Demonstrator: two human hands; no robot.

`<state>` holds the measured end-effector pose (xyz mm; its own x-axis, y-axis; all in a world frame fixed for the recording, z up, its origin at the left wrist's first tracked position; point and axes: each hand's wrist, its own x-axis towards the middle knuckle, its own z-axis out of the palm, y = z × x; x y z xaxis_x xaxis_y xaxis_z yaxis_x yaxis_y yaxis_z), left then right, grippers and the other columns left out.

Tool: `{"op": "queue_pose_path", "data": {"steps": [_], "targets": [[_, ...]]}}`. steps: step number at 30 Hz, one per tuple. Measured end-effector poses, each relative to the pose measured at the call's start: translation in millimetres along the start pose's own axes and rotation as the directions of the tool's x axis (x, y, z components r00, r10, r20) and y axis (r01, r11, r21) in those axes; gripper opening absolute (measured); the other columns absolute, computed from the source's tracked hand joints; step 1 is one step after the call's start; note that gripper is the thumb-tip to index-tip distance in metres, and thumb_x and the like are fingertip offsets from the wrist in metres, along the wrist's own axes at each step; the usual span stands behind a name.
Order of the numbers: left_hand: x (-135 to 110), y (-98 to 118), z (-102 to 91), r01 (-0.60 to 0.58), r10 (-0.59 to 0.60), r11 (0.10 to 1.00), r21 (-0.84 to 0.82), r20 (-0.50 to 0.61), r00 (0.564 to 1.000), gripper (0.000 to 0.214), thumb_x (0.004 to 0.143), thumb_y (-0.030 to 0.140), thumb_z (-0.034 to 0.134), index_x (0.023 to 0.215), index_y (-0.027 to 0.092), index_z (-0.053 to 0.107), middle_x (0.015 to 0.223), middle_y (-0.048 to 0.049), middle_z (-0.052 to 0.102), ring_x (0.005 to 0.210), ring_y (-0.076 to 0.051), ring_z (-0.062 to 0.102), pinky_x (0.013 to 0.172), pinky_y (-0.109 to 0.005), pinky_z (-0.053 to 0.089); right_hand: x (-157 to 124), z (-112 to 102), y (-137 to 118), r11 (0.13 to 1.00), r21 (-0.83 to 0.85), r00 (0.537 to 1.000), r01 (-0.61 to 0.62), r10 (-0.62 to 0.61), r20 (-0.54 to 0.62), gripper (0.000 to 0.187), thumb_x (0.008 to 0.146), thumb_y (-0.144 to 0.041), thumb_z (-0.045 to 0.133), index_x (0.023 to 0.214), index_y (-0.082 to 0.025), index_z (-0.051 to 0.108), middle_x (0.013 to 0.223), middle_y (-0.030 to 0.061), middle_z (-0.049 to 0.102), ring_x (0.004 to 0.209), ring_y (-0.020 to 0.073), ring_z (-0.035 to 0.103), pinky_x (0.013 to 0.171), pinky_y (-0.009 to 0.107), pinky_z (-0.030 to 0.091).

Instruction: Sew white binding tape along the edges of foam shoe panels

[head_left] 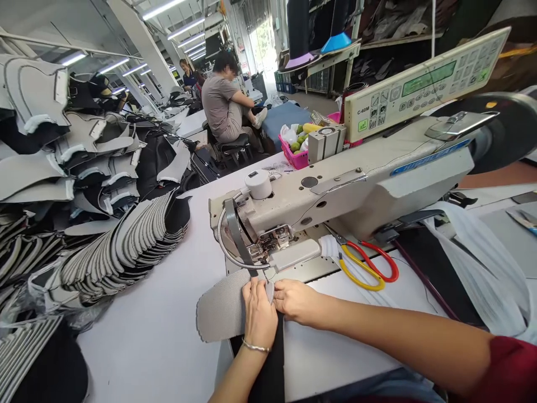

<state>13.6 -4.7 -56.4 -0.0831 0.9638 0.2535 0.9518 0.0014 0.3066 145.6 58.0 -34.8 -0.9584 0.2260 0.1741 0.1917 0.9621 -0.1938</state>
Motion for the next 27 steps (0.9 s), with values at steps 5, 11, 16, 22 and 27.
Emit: {"op": "queue_pose_path", "data": {"steps": [5,11,16,22,27], "targets": [[7.7,12.0,3.2,-0.011,0.01,0.998,-0.056,-0.006,1.0,0.042,0.067,-0.002,0.032,0.102,0.007,0.054,0.107,-0.0165,0.055,0.102,-0.026,0.045,0.085,-0.045,0.04,-10.4,-0.4,9.6,1.0,0.006,1.0,-0.004,0.004,-0.017,0.009,0.077,-0.023,0.055,0.073,-0.015,0.057,0.077,0.003,0.059,0.075,0.0164,0.044,0.067,0.029,0.036],[7.5,13.5,1.9,0.018,-0.017,0.997,-0.079,0.022,1.0,0.041,0.071,0.0,0.031,0.103,0.01,0.054,0.098,-0.0131,0.058,0.104,-0.025,0.045,0.087,-0.042,0.039,-10.4,-3.2,9.5,1.0,0.028,0.998,0.006,-0.005,-0.059,0.006,0.075,-0.019,0.055,0.072,-0.014,0.056,0.077,0.0041,0.059,0.074,0.0171,0.045,0.067,0.028,0.036],[8.3,8.1,7.9,-0.002,0.003,0.999,-0.033,0.021,1.0,0.041,0.074,0.001,0.029,0.105,0.011,0.055,0.093,-0.0113,0.06,0.115,-0.026,0.037,0.091,-0.041,0.035,-10.0,1.7,10.2,0.998,0.054,0.997,-0.009,0.013,-0.08,0.006,0.075,-0.015,0.051,0.071,-0.015,0.055,0.075,0.003,0.059,0.072,0.0166,0.045,0.065,0.028,0.036],[16.0,8.4,5.0,-0.02,0.021,1.0,-0.021,0.022,1.0,0.042,0.074,0.002,0.03,0.107,0.011,0.054,0.094,-0.0116,0.059,0.113,-0.027,0.039,0.089,-0.043,0.037,-10.7,1.1,14.7,0.997,0.073,0.998,-0.026,0.03,-0.056,0.007,0.076,-0.018,0.052,0.078,-0.014,0.057,0.081,0.0055,0.06,0.077,0.0181,0.047,0.07,0.029,0.038],[15.2,13.9,0.1,-0.047,0.046,0.999,-0.025,-0.033,0.998,0.044,0.073,0.002,0.03,0.107,0.015,0.055,0.1,-0.0108,0.056,0.11,-0.025,0.041,0.086,-0.042,0.04,-12.6,-1.3,13.5,0.997,0.073,0.998,-0.034,0.037,-0.05,0.011,0.074,-0.021,0.056,0.08,-0.012,0.059,0.085,0.0055,0.061,0.082,0.0193,0.047,0.071,0.03,0.04]]}}
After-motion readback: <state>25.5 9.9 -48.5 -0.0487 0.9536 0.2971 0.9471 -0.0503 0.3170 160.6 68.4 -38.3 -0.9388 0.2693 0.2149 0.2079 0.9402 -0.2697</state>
